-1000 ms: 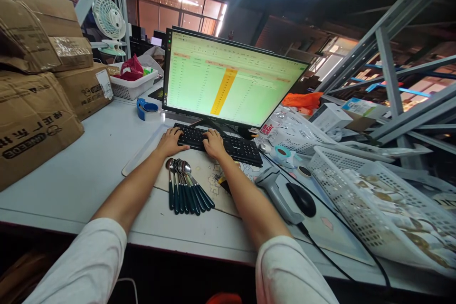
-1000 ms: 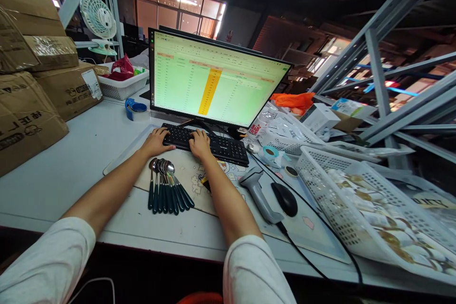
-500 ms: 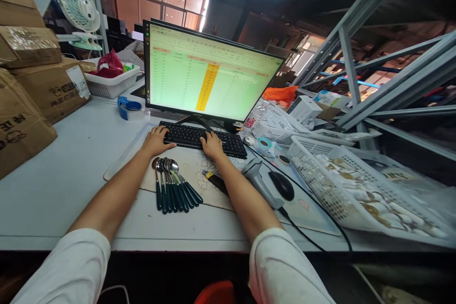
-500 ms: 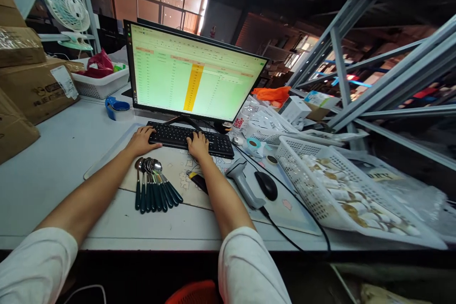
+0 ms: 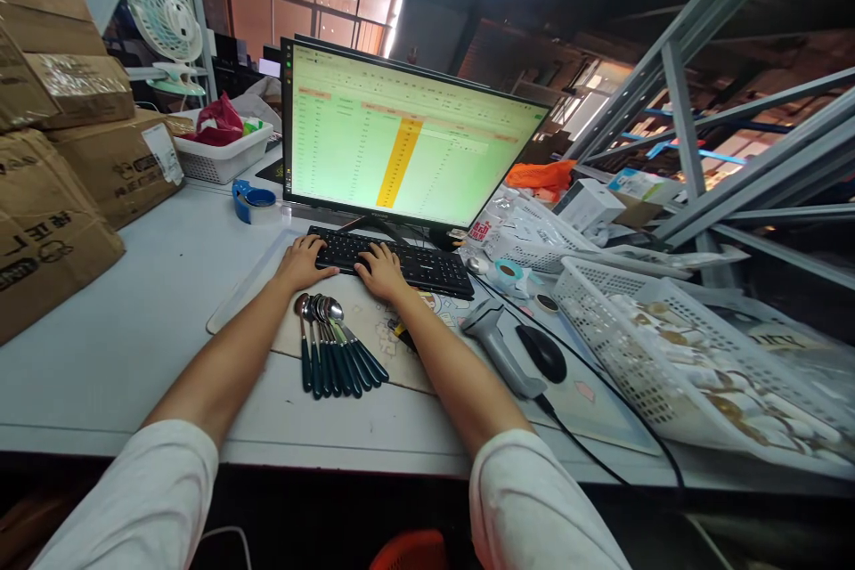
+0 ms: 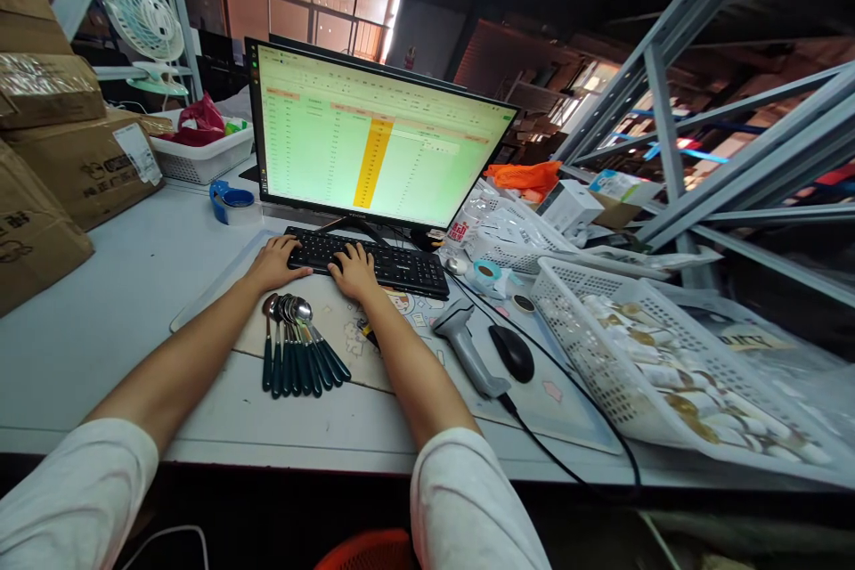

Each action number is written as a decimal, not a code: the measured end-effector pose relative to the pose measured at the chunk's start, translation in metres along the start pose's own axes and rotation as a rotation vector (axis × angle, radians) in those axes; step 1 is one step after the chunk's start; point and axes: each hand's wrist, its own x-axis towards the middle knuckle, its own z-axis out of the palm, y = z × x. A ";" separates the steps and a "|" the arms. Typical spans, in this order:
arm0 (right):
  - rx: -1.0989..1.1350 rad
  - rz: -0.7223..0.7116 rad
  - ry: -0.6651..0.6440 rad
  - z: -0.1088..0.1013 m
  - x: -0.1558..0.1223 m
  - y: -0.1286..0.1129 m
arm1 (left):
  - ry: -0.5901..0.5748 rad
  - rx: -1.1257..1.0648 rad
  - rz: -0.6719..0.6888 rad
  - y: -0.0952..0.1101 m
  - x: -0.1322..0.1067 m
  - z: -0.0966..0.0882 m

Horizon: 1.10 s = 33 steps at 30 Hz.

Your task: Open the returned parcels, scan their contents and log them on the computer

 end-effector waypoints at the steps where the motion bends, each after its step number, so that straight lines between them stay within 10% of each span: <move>1: 0.003 0.007 0.015 -0.001 0.001 0.001 | 0.002 0.000 0.003 0.000 0.000 0.000; 8: -0.026 0.222 0.142 -0.009 0.000 0.028 | -0.037 -0.005 0.002 0.000 0.000 -0.002; 22: 0.033 -0.073 0.109 -0.006 -0.001 0.003 | -0.021 0.001 -0.009 0.002 0.000 -0.004; 33: 0.040 0.002 -0.043 -0.004 0.016 -0.019 | -0.004 -0.012 -0.007 0.001 -0.001 -0.002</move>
